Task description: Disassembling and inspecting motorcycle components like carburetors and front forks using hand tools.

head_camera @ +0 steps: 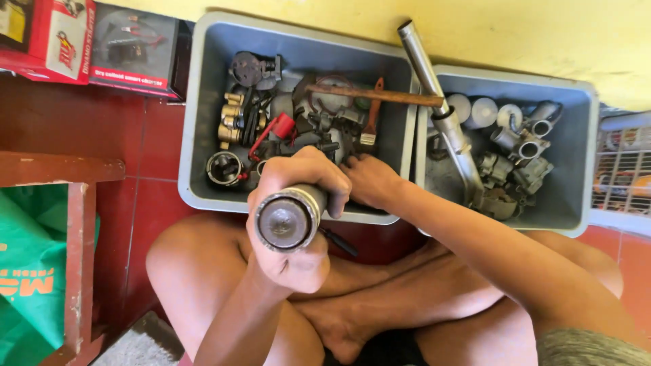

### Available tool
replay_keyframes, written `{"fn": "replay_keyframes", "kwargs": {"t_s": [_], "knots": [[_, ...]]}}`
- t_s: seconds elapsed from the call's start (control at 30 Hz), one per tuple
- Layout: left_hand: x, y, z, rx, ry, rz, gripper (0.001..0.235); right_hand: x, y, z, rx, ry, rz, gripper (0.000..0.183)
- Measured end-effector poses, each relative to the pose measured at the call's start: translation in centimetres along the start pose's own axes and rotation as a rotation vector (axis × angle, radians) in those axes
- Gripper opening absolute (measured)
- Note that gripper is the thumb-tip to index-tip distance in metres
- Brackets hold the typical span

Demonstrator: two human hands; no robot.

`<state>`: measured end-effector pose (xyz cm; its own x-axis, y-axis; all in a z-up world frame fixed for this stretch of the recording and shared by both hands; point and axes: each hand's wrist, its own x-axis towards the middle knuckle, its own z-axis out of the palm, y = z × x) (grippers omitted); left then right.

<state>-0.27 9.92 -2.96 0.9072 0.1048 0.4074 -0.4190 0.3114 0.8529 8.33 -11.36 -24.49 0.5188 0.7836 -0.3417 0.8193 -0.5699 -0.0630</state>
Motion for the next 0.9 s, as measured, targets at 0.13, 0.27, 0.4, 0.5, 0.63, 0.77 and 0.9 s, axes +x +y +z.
{"fn": "replay_keyframes", "kwargs": {"t_s": [0.13, 0.27, 0.4, 0.5, 0.63, 0.77, 0.9], "knots": [[-0.7, 1.7, 0.2, 0.029, 0.077, 0.138, 0.025, -2.0, 0.8, -5.1, -0.085, 0.098, -0.289, 0.013], [-1.3, 2.6, -0.4, 0.043, -0.005, 0.092, 0.044, -6.9, -2.7, -19.2, 0.624, 0.253, 0.257, 0.037], [-1.0, 3.6, -0.4, 0.045, -0.093, 0.259, 0.039, -17.1, -3.3, -26.9, 0.88, 0.937, 0.477, 0.018], [-1.2, 4.0, 0.5, 0.035, -0.182, 0.268, 0.043, -24.5, -0.4, -28.3, 0.931, 0.799, 0.147, 0.025], [-1.2, 4.1, 1.5, 0.079, -0.211, 0.305, 0.038, -24.7, -7.7, -33.4, 0.45, 0.711, 0.414, 0.019], [-1.7, 4.3, 2.1, 0.104, -0.213, 0.311, 0.038, -21.8, -11.6, -39.6, 0.223, 0.388, 0.467, 0.021], [-2.1, 4.6, 2.8, 0.123, -0.206, 0.317, 0.041, -21.5, -14.2, -38.7, 0.302, 0.584, 0.325, 0.028]]}}
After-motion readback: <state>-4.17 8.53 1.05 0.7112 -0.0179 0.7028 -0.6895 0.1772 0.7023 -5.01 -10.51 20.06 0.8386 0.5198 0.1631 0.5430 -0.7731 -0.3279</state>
